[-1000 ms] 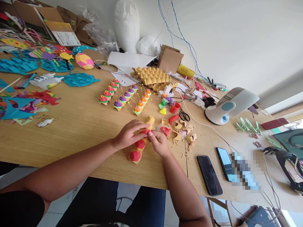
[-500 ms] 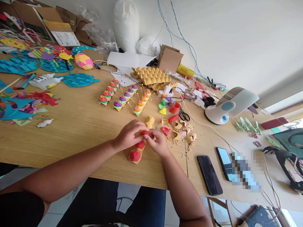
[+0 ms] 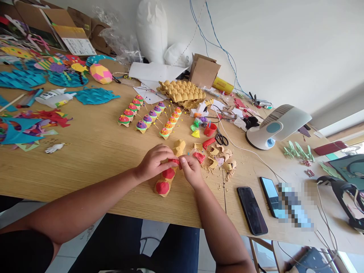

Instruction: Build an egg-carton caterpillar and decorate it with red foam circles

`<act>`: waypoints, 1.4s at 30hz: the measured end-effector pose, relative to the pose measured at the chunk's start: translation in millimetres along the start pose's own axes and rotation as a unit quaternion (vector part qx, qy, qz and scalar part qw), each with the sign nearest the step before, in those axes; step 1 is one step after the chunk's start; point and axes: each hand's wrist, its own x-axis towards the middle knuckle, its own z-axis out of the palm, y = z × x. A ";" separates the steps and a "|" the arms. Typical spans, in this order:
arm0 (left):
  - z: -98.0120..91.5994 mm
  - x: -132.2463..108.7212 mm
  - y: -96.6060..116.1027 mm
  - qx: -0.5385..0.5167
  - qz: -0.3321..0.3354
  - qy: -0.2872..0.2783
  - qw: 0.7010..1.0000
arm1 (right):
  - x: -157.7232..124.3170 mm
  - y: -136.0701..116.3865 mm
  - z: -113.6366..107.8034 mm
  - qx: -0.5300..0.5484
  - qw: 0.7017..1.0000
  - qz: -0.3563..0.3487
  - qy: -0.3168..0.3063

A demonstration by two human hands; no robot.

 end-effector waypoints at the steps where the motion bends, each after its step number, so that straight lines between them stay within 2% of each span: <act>1: 0.1 0.4 0.4 0.000 -0.001 0.005 1.000 | 0.5 0.6 0.0 0.029 0.999 0.013 -0.009; 4: 1.7 0.3 1.5 -0.005 -0.004 0.010 1.000 | 2.5 2.4 1.2 0.119 0.991 0.056 -0.025; 6: 3.7 -1.2 1.0 -0.021 -0.020 0.008 1.000 | 4.1 3.7 2.1 0.151 0.986 0.069 -0.005; 9: 6.9 -3.9 -4.7 -0.071 -0.088 0.014 0.993 | 7.6 6.8 1.4 0.143 0.984 0.070 0.073; 11: 8.1 -4.8 -11.8 -0.101 -0.154 0.044 0.982 | 10.7 10.3 -0.1 0.125 0.981 0.072 0.128; 13: 8.5 -4.5 -20.0 -0.081 -0.214 0.054 0.972 | 13.8 14.5 -1.4 0.112 0.979 0.078 0.153; 15: 8.9 -3.6 -27.4 -0.059 -0.236 0.036 0.969 | 16.1 18.4 -1.6 0.104 0.980 0.081 0.152; 19: 12.5 -2.6 -36.2 -0.058 -0.211 -0.007 0.976 | 18.0 22.6 0.1 0.061 0.987 0.077 0.125; 25: 19.4 -6.3 -39.4 -0.071 -0.210 -0.022 0.975 | 19.8 23.1 2.1 -0.048 0.990 0.046 0.122; 38: 15.7 -5.3 -34.7 -0.049 -0.208 -0.035 0.976 | 19.3 22.5 5.9 -0.064 0.995 0.047 0.068; 42: 16.3 -6.0 -37.9 -0.055 -0.215 -0.037 0.974 | 19.9 26.9 4.5 -0.090 0.992 0.051 0.071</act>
